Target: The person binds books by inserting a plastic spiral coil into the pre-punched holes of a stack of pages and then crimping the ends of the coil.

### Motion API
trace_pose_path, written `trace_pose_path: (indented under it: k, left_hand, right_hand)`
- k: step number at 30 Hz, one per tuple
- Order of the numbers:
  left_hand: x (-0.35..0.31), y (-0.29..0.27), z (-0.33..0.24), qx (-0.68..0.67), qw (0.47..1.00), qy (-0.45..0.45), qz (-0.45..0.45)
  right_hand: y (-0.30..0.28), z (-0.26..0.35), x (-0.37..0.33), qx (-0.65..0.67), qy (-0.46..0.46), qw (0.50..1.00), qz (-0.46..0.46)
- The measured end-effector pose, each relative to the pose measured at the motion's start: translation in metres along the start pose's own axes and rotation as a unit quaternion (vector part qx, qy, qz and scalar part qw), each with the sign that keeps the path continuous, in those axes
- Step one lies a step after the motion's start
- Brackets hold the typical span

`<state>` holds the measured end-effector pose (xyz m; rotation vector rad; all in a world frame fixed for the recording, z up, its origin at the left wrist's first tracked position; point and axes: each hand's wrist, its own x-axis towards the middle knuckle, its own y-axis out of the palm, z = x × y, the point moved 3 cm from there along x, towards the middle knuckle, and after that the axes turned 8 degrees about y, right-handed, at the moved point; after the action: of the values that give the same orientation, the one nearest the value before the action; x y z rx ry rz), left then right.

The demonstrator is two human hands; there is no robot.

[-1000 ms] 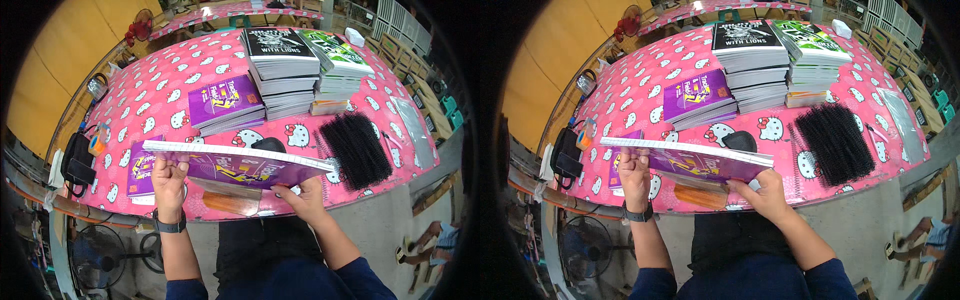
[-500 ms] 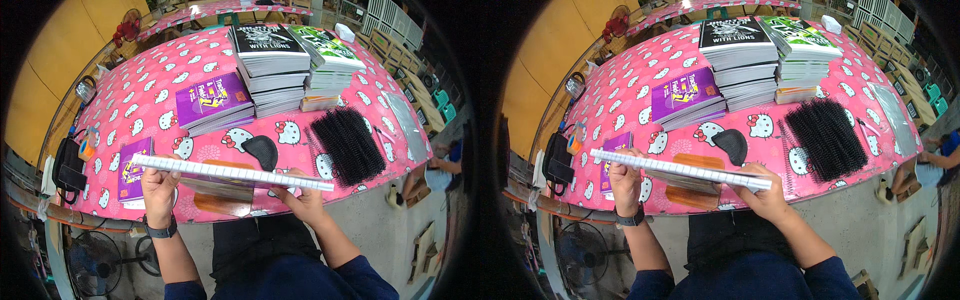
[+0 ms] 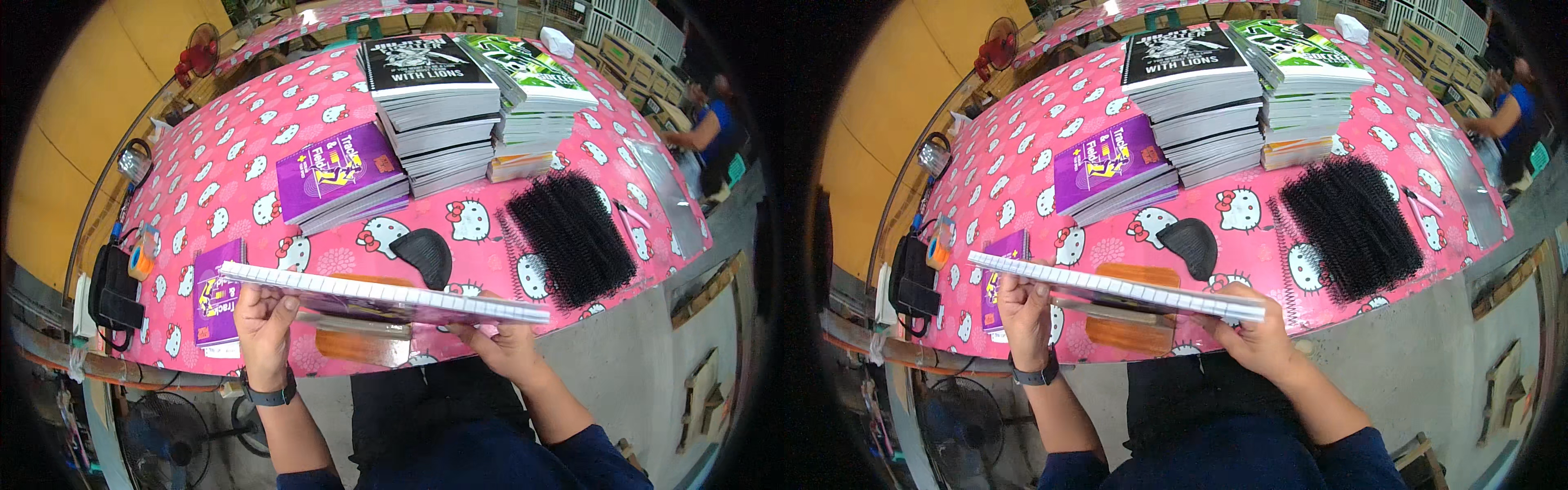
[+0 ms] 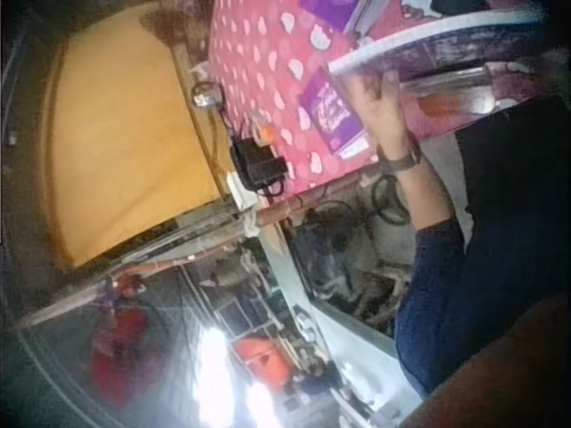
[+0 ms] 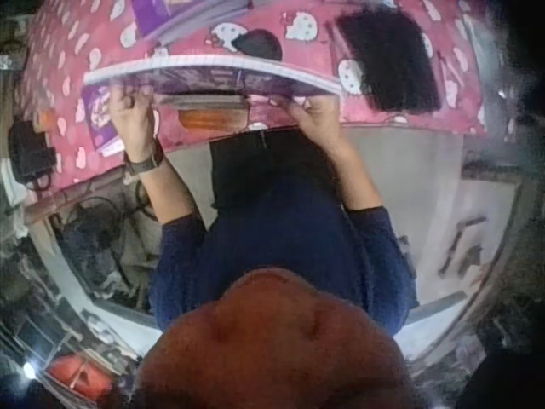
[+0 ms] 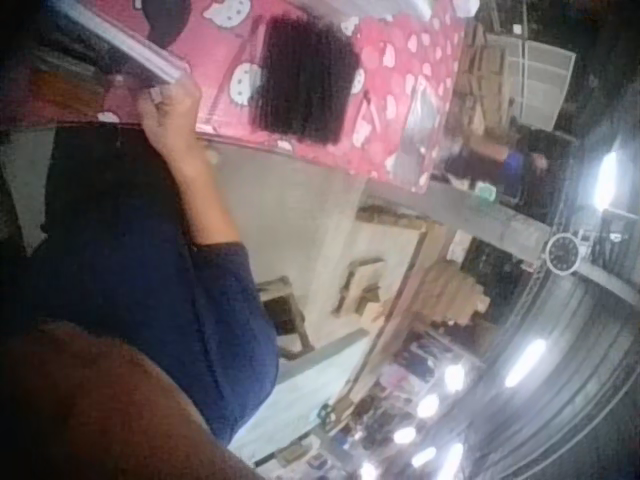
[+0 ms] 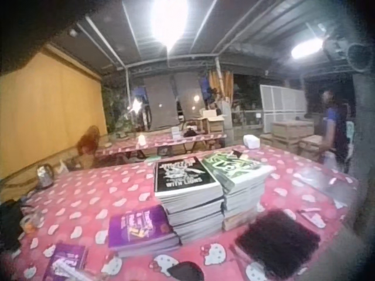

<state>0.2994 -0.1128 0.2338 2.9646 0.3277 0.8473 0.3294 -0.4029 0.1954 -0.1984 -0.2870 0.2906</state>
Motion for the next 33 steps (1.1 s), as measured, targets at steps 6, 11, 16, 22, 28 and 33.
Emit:
trace_pose_path:
  k: [6,11,16,22,28,33]
  left_hand:
    - [-0.017,-0.034,0.024,-0.007,0.990,0.022,-0.139]
    - [-0.065,-0.062,0.086,-0.063,0.977,-0.057,-0.194]
    - [-0.044,-0.045,0.064,-0.072,0.967,-0.004,-0.243]
    - [-0.013,-0.032,0.041,-0.002,0.975,-0.045,-0.217]
    - [-0.012,-0.022,0.040,0.010,0.975,-0.055,-0.217]
    - [-0.006,-0.016,0.030,-0.016,0.970,-0.030,-0.239]
  right_hand:
    - [0.012,0.007,0.007,-0.101,-0.031,0.992,0.074]
    - [-0.030,-0.046,0.048,-0.310,0.078,0.941,-0.109]
    - [-0.058,-0.077,0.066,-0.439,0.121,0.879,-0.139]
    - [-0.063,-0.077,0.064,-0.469,0.139,0.858,-0.157]
    - [-0.058,-0.078,0.069,-0.386,0.165,0.903,-0.088]
    - [-0.068,-0.060,0.068,-0.262,0.097,0.956,-0.084]
